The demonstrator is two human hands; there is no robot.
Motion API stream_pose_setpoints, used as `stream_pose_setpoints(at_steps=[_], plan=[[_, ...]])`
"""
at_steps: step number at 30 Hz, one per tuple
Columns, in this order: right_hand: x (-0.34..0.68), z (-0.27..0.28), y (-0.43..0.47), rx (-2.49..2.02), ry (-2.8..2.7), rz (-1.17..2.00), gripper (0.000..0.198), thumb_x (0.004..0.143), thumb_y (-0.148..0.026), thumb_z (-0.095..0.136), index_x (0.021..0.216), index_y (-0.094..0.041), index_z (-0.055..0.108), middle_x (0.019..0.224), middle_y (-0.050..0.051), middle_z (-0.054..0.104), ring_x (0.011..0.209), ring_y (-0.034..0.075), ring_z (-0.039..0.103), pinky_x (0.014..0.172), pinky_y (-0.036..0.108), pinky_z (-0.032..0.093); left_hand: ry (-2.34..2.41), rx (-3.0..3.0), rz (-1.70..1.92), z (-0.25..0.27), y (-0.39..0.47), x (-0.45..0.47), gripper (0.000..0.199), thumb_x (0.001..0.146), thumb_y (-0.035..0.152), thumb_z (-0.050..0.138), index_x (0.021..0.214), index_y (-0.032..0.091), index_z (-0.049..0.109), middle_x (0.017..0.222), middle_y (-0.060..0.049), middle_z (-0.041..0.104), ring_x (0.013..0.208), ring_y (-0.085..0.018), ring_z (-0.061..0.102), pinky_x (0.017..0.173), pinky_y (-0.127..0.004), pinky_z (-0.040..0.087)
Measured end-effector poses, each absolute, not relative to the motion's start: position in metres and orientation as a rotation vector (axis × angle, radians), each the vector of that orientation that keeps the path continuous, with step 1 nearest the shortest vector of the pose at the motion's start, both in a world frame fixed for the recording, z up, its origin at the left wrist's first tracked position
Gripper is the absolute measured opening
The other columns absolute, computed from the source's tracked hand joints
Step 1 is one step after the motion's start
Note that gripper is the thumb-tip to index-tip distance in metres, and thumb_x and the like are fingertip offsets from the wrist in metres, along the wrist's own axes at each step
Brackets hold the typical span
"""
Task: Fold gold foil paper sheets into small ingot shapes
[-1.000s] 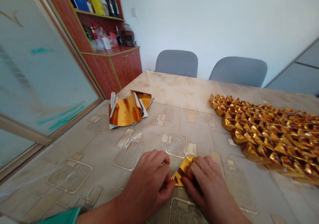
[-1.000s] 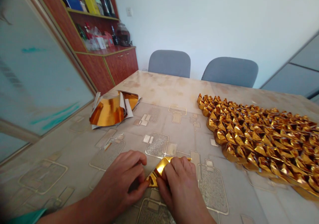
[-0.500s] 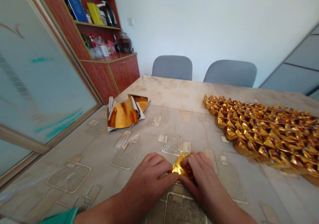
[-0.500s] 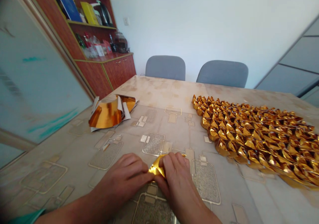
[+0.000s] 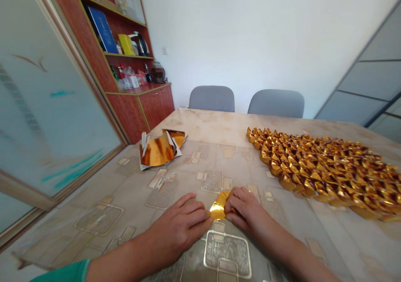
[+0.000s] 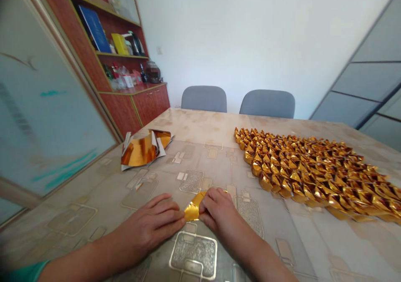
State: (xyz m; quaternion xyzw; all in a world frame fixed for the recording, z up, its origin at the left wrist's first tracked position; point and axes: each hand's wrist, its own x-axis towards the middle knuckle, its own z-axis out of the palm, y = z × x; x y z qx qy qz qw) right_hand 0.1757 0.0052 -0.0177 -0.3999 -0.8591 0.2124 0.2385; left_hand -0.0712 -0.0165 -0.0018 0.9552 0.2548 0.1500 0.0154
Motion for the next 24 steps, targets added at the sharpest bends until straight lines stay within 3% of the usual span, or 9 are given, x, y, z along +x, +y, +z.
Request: stream_pose_setpoints(at_steps=[2,5,7,10,14,18,24], plan=[[0.177,-0.016,0.005,-1.067,-2.339,0.61,0.014,0.091,-0.011,0.059,0.08,-0.02,0.059,0.089,0.002,0.06,0.087,0.019,0.054,0.079,0.032,0.041,0.82,2.934,0.481,0.002,-0.017,-0.068,0.025,0.098,0.017,0.046,0.115,0.024,0.062,0.098,-0.003,0.067,0.096,-0.019,0.057,0.104,-0.041,0.035],[0.179,-0.012,0.005,-1.027,-2.335,0.634,0.016,0.09,-0.008,0.058,0.079,-0.02,0.06,0.086,0.001,0.061,0.085,0.019,0.056,0.078,0.031,0.042,0.976,2.827,0.531,0.002,-0.011,-0.052,0.014,0.095,0.024,0.054,0.09,0.021,0.067,0.087,-0.002,0.066,0.087,-0.019,0.055,0.091,-0.037,0.041],[0.18,-0.009,0.006,-1.031,-2.337,0.646,0.018,0.09,-0.008,0.056,0.079,-0.02,0.062,0.083,0.001,0.062,0.083,0.018,0.056,0.077,0.03,0.043,1.105,2.789,0.569,-0.002,-0.003,-0.038,0.019,0.089,0.033,0.064,0.076,0.019,0.065,0.079,-0.002,0.063,0.083,-0.02,0.053,0.082,-0.036,0.041],[0.182,-0.006,0.01,-1.103,-2.291,0.653,0.02,0.09,-0.004,0.051,0.087,-0.02,0.064,0.084,0.001,0.064,0.081,0.017,0.059,0.074,0.028,0.044,1.202,2.772,0.633,-0.011,0.009,-0.024,0.023,0.085,0.033,0.07,0.07,0.017,0.063,0.073,0.0,0.06,0.077,-0.019,0.052,0.077,-0.034,0.039],[0.185,-0.004,0.02,-1.32,-2.281,0.409,0.022,0.081,-0.001,0.055,0.088,-0.019,0.065,0.091,0.004,0.064,0.087,0.02,0.059,0.074,0.03,0.042,1.252,2.669,0.737,-0.017,0.013,-0.024,0.012,0.083,0.029,0.072,0.082,0.019,0.064,0.083,-0.001,0.062,0.084,-0.02,0.053,0.078,-0.033,0.039],[0.186,-0.003,0.029,-1.413,-2.335,0.284,0.015,0.077,-0.007,0.061,0.082,-0.02,0.065,0.085,0.002,0.064,0.084,0.021,0.056,0.07,0.031,0.034,1.221,2.623,0.715,-0.012,0.01,-0.027,0.017,0.083,0.027,0.072,0.096,0.021,0.065,0.096,-0.003,0.065,0.093,-0.022,0.055,0.085,-0.036,0.042],[0.192,-0.003,0.025,-1.271,-2.196,0.552,0.015,0.076,-0.006,0.059,0.074,-0.021,0.056,0.077,0.0,0.061,0.081,0.02,0.054,0.07,0.03,0.035,1.29,2.433,0.77,-0.012,0.013,-0.023,0.044,0.079,0.019,0.072,0.121,0.019,0.058,0.113,-0.007,0.066,0.102,-0.024,0.057,0.09,-0.039,0.044]])
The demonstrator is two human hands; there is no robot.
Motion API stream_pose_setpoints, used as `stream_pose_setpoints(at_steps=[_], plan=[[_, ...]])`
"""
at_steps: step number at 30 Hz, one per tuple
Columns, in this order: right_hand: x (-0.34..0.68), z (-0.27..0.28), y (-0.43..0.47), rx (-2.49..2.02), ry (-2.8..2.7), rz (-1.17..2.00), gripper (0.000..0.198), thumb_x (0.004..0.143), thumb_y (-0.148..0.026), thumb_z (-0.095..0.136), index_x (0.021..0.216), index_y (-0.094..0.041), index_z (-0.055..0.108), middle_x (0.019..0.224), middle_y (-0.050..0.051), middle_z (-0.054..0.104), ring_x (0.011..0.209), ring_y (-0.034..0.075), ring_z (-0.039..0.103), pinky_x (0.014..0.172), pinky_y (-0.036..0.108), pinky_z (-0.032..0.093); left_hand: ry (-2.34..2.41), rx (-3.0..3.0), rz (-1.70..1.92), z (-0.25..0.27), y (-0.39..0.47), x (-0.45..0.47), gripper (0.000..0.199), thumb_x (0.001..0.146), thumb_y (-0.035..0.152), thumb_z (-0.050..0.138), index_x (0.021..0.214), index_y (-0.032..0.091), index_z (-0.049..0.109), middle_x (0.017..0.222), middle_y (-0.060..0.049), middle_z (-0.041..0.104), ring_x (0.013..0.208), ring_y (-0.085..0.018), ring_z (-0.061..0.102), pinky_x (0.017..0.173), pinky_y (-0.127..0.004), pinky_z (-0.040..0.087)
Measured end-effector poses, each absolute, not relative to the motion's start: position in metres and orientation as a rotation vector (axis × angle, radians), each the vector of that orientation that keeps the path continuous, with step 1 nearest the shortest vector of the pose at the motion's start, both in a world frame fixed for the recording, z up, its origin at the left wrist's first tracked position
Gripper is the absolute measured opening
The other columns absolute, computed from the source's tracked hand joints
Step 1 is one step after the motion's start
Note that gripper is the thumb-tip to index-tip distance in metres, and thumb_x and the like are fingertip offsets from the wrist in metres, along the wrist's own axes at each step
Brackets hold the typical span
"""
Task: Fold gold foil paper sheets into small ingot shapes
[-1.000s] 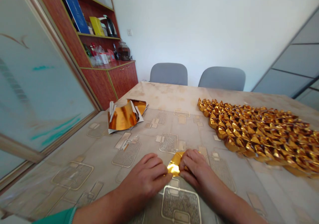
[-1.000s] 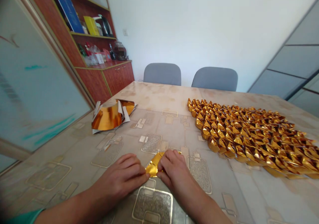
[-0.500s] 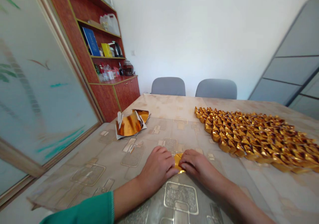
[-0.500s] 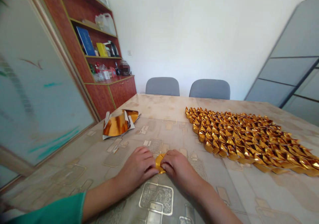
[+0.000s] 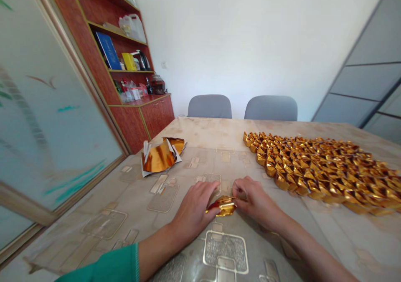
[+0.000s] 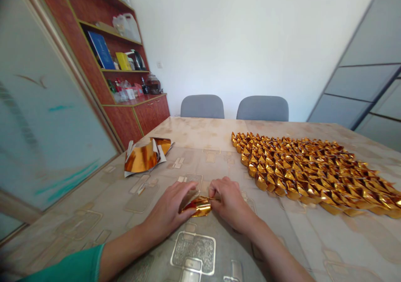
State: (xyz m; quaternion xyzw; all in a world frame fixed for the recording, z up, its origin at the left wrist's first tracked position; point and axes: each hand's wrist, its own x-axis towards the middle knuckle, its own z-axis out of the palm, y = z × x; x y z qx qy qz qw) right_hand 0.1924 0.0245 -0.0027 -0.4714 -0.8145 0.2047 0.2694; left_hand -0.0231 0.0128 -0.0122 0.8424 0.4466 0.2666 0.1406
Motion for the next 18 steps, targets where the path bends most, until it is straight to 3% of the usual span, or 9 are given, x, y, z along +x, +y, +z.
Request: stream_pose_setpoints(at_steps=[2,4,7,12,18], plan=[[0.195,-0.002,0.021,-1.193,-2.124,0.734,0.012,0.082,-0.012,0.057,0.075,-0.021,0.053,0.075,-0.001,0.059,0.076,0.019,0.053,0.067,0.029,0.038,1.295,2.349,0.758,-0.014,0.015,-0.024,0.029,0.08,0.018,0.068,0.109,0.018,0.064,0.097,-0.004,0.068,0.09,-0.021,0.059,0.08,-0.034,0.045],[0.197,-0.001,0.018,-1.126,-2.051,0.906,0.012,0.086,-0.02,0.057,0.076,-0.021,0.05,0.074,-0.001,0.056,0.07,0.017,0.052,0.062,0.028,0.039,1.259,2.26,0.752,-0.014,0.018,-0.026,0.003,0.081,0.018,0.065,0.084,0.018,0.067,0.078,0.0,0.065,0.076,-0.017,0.058,0.07,-0.028,0.043],[0.197,0.001,0.016,-1.055,-1.987,1.072,0.016,0.088,-0.028,0.056,0.076,-0.022,0.046,0.071,-0.002,0.052,0.067,0.016,0.049,0.059,0.027,0.038,1.177,2.092,0.823,-0.009,0.021,-0.029,0.008,0.08,0.02,0.063,0.072,0.017,0.065,0.072,0.001,0.063,0.071,-0.016,0.056,0.066,-0.026,0.04],[0.189,0.01,0.008,-1.025,-1.89,1.159,0.019,0.086,-0.033,0.053,0.076,-0.025,0.039,0.066,-0.003,0.045,0.06,0.015,0.044,0.053,0.026,0.036,1.015,1.664,0.95,-0.001,0.024,-0.029,0.011,0.076,0.026,0.065,0.082,0.016,0.061,0.075,0.001,0.062,0.07,-0.015,0.056,0.066,-0.025,0.042],[0.177,0.014,-0.002,-1.014,-1.858,1.093,0.01,0.087,-0.025,0.048,0.086,-0.026,0.038,0.073,-0.001,0.052,0.063,0.016,0.051,0.054,0.026,0.042,1.025,1.282,1.129,0.001,0.025,-0.026,0.04,0.061,0.025,0.08,0.091,0.019,0.054,0.076,0.003,0.061,0.069,-0.013,0.059,0.064,-0.023,0.043]])
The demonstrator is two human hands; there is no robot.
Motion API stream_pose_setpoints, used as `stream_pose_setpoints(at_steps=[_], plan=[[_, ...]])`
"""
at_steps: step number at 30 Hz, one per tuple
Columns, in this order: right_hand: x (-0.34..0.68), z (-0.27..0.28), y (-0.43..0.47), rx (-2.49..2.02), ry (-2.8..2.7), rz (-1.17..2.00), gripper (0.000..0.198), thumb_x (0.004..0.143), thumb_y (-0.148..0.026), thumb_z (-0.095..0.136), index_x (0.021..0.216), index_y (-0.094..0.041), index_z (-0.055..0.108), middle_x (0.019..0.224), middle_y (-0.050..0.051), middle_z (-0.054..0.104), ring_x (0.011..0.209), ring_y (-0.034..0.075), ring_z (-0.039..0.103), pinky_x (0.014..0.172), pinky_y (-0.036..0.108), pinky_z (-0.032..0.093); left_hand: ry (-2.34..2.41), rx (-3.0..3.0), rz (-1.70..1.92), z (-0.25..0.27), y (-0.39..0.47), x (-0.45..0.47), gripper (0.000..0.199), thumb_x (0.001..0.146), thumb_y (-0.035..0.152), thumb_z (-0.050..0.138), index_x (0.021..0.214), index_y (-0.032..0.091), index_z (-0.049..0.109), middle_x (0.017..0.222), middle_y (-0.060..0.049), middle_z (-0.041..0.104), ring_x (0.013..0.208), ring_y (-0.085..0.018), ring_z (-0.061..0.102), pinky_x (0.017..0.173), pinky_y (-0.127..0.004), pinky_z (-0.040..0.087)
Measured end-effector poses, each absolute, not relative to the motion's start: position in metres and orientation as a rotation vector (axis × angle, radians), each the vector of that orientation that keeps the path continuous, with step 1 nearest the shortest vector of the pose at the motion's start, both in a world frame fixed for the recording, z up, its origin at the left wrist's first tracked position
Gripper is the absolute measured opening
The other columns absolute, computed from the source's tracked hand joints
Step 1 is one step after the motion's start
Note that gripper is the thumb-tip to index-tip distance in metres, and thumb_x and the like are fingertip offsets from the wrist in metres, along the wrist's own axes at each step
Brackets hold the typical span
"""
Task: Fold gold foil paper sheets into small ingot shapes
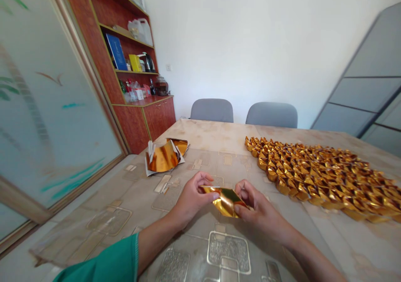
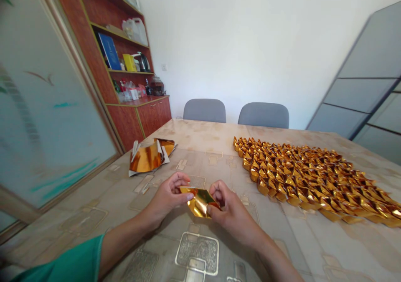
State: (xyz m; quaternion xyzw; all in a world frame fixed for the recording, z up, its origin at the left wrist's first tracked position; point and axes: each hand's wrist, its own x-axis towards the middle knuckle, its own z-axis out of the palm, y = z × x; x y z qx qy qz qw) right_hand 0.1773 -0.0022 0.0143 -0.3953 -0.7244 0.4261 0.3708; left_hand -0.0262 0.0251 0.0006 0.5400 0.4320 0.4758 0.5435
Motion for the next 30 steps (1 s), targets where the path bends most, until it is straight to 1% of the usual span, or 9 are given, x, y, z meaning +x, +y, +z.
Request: stream_pose_setpoints(at_steps=[2,4,9,14,18,21,24,27,30], plan=[[0.177,0.011,-0.002,-1.009,-1.856,1.062,0.009,0.087,-0.022,0.047,0.088,-0.026,0.039,0.075,0.0,0.055,0.065,0.017,0.053,0.055,0.027,0.044,1.036,1.218,1.167,0.0,0.026,-0.026,0.04,0.061,0.025,0.079,0.092,0.019,0.053,0.075,0.004,0.062,0.068,-0.013,0.059,0.064,-0.023,0.043],[0.179,0.008,0.001,-1.026,-1.885,0.993,0.009,0.086,-0.019,0.048,0.087,-0.026,0.043,0.075,0.0,0.056,0.067,0.017,0.054,0.058,0.028,0.044,1.051,1.257,1.166,0.0,0.027,-0.025,0.032,0.063,0.024,0.078,0.085,0.018,0.055,0.073,0.004,0.062,0.067,-0.013,0.058,0.064,-0.024,0.043],[0.188,0.007,0.005,-1.108,-2.003,0.605,0.018,0.076,-0.005,0.049,0.075,-0.023,0.048,0.075,0.0,0.057,0.073,0.018,0.056,0.065,0.029,0.044,1.048,1.793,1.179,0.001,0.023,-0.026,0.012,0.069,0.011,0.067,0.067,0.017,0.057,0.072,0.0,0.061,0.073,-0.016,0.056,0.07,-0.028,0.043],[0.199,0.01,-0.005,-1.014,-2.202,0.257,0.022,0.076,0.0,0.048,0.077,-0.022,0.047,0.077,0.0,0.057,0.075,0.018,0.052,0.069,0.03,0.039,0.848,2.362,1.236,-0.003,0.016,-0.027,0.016,0.078,0.003,0.056,0.073,0.018,0.057,0.078,-0.001,0.064,0.078,-0.016,0.055,0.074,-0.03,0.041],[0.208,-0.001,-0.019,-0.984,-2.39,0.123,0.02,0.082,-0.001,0.047,0.081,-0.021,0.05,0.08,0.001,0.058,0.075,0.019,0.05,0.069,0.032,0.035,0.808,2.636,1.003,-0.009,0.01,-0.022,0.018,0.09,0.008,0.051,0.076,0.017,0.058,0.081,-0.002,0.065,0.078,-0.016,0.054,0.072,-0.028,0.041],[0.212,-0.007,-0.026,-1.017,-2.5,0.158,0.019,0.085,-0.003,0.046,0.083,-0.02,0.052,0.081,0.002,0.059,0.075,0.02,0.05,0.07,0.033,0.036,0.843,2.765,0.72,-0.008,0.005,-0.02,0.019,0.093,0.012,0.05,0.078,0.018,0.059,0.079,-0.001,0.064,0.077,-0.016,0.054,0.073,-0.029,0.041],[0.212,-0.002,-0.03,-1.099,-2.566,0.383,0.02,0.086,-0.003,0.046,0.088,-0.021,0.055,0.087,0.002,0.06,0.082,0.02,0.053,0.075,0.033,0.039,0.799,2.805,0.523,-0.002,-0.001,-0.024,0.014,0.09,0.011,0.053,0.089,0.02,0.063,0.089,-0.002,0.066,0.084,-0.018,0.055,0.077,-0.031,0.043],[0.211,0.008,-0.029,-1.155,-2.578,0.547,0.012,0.089,-0.011,0.052,0.09,-0.022,0.057,0.091,0.002,0.06,0.085,0.02,0.054,0.077,0.034,0.04,0.724,2.766,0.462,0.004,-0.006,-0.031,0.021,0.087,0.009,0.052,0.101,0.02,0.063,0.099,-0.004,0.066,0.091,-0.019,0.057,0.083,-0.031,0.046],[0.213,0.017,-0.027,-1.165,-2.57,0.63,0.006,0.092,-0.018,0.056,0.09,-0.023,0.06,0.089,0.001,0.062,0.086,0.02,0.055,0.081,0.035,0.04,0.722,2.738,0.475,0.002,-0.007,-0.035,0.022,0.089,0.008,0.049,0.101,0.019,0.063,0.096,-0.005,0.066,0.089,-0.018,0.057,0.081,-0.029,0.048]])
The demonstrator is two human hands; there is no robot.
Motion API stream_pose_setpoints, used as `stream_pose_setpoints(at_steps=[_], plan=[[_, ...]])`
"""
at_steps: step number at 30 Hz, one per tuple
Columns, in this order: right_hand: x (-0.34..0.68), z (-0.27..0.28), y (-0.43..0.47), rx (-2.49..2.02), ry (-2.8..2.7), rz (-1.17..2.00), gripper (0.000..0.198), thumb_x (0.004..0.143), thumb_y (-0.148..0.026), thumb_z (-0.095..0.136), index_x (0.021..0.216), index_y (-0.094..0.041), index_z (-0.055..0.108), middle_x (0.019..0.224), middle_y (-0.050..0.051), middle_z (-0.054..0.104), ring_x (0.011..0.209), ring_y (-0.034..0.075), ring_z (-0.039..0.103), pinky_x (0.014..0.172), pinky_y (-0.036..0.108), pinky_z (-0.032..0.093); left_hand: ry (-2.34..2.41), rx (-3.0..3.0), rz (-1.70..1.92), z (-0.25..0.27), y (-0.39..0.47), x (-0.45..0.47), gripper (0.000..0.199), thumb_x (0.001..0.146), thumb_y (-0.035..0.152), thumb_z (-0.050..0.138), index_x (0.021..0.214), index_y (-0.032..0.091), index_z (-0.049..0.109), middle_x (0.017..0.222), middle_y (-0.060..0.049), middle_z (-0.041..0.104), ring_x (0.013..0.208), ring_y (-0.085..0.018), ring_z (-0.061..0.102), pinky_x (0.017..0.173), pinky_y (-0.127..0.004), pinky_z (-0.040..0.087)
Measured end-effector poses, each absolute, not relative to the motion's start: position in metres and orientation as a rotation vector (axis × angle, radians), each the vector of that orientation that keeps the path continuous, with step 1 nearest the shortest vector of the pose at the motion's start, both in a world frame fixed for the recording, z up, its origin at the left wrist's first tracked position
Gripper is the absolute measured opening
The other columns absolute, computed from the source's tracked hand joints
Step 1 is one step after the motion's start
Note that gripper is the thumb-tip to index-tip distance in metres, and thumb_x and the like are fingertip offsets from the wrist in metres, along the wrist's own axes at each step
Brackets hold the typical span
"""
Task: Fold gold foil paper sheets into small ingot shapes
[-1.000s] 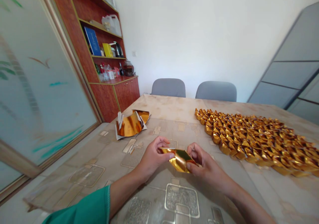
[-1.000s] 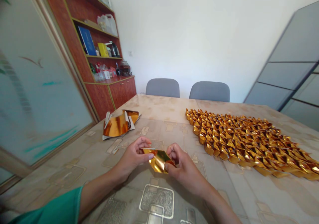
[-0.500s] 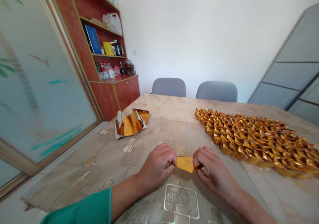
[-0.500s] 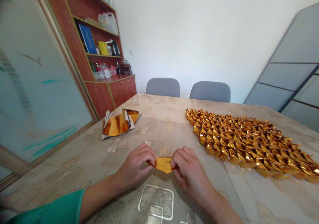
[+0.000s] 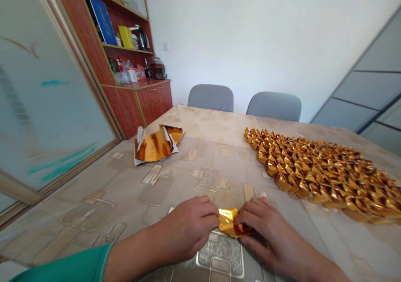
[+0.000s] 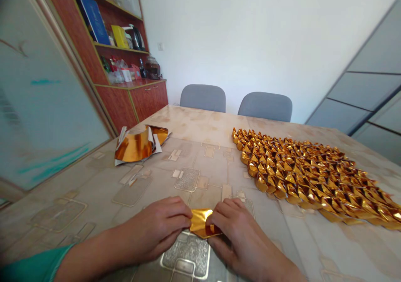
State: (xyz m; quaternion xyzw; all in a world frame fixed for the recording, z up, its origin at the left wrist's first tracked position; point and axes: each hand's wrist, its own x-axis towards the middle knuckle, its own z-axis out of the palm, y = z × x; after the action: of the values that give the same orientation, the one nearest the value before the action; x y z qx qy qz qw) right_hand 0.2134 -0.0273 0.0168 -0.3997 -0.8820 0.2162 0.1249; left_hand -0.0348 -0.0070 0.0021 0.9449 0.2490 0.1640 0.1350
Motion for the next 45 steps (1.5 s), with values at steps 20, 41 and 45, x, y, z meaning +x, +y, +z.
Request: stream_pose_setpoints(at_steps=[20,41,45], plan=[[0.211,-0.009,-0.008,-1.473,-2.29,0.732,0.009,0.09,-0.019,0.059,0.082,-0.021,0.062,0.08,0.002,0.064,0.074,0.019,0.059,0.065,0.029,0.043,0.911,2.68,0.221,0.007,-0.022,-0.023,0.055,0.087,0.027,0.065,0.137,0.022,0.043,0.114,-0.007,0.062,0.099,-0.024,0.056,0.084,-0.036,0.051],[0.21,-0.016,-0.008,-1.272,-2.413,0.341,0.006,0.092,-0.022,0.058,0.086,-0.024,0.061,0.08,0.004,0.064,0.073,0.023,0.06,0.062,0.035,0.046,0.895,2.801,0.504,-0.03,-0.025,-0.025,0.031,0.099,0.026,0.044,0.128,0.02,0.055,0.106,-0.008,0.065,0.095,-0.022,0.058,0.086,-0.034,0.052],[0.21,-0.017,-0.006,-1.282,-2.43,0.287,0.007,0.091,-0.022,0.059,0.084,-0.024,0.058,0.077,0.004,0.063,0.07,0.023,0.059,0.062,0.036,0.045,0.893,2.778,0.496,-0.027,-0.024,-0.025,0.034,0.098,0.018,0.041,0.129,0.023,0.055,0.106,-0.007,0.067,0.093,-0.022,0.059,0.084,-0.034,0.053]])
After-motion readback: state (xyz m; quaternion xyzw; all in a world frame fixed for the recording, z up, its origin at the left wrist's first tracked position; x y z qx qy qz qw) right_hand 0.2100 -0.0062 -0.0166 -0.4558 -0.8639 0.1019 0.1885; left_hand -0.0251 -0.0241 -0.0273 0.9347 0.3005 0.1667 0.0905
